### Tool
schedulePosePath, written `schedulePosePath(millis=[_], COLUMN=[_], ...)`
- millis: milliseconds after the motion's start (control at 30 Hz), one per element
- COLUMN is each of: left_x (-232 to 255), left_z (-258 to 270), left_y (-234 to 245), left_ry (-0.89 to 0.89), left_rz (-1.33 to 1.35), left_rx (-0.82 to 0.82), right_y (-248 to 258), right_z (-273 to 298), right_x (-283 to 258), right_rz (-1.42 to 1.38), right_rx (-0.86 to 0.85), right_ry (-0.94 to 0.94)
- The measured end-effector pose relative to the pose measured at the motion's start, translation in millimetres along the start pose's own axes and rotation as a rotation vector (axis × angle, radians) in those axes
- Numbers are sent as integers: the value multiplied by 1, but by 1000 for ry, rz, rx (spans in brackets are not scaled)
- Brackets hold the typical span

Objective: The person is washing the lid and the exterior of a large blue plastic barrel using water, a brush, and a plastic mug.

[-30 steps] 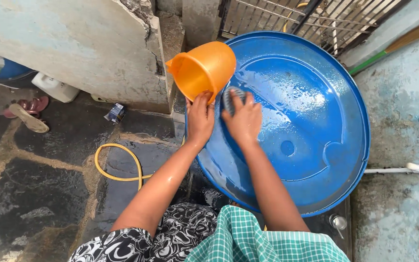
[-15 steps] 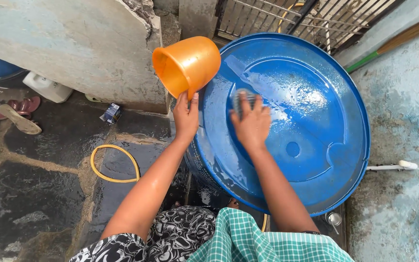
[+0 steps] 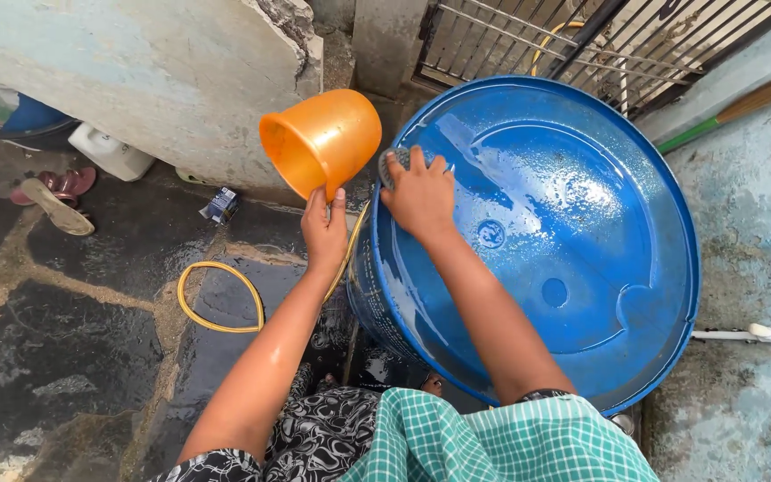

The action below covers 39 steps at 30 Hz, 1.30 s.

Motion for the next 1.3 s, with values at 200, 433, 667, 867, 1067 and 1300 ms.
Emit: schedulePosePath(millis=[200, 433, 667, 867, 1067, 1300], left_x=[7, 1, 1, 29, 47, 53], left_z=[1, 14, 36, 58, 106, 157], left_y=[-21, -47, -54, -43, -79, -128], left_ry=[-34, -21, 15, -18, -74, 6], left_rz=[-11, 20, 99, 39, -24, -241], left_rx=[17, -34, -70, -25, -36, -86], right_y=[24, 39, 26, 40, 44, 44], right_z=[59, 133, 128, 160, 241, 320], right_x=[-10, -1, -16, -3, 43, 135], right_rz=[-21, -57, 7, -14, -30, 30], right_rx=[-226, -484, -312, -250, -365, -485], right_ry=[193, 417, 473, 447, 554, 526])
Point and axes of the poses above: each hand's wrist, its own z-axis away from the middle knuckle, its own y-axis out of the back of the hand, x = y × z, the point moved 8 cm from there along -z, towards the middle knuckle, and after that the axes turned 14 degrees about z, right-handed, at the moved point
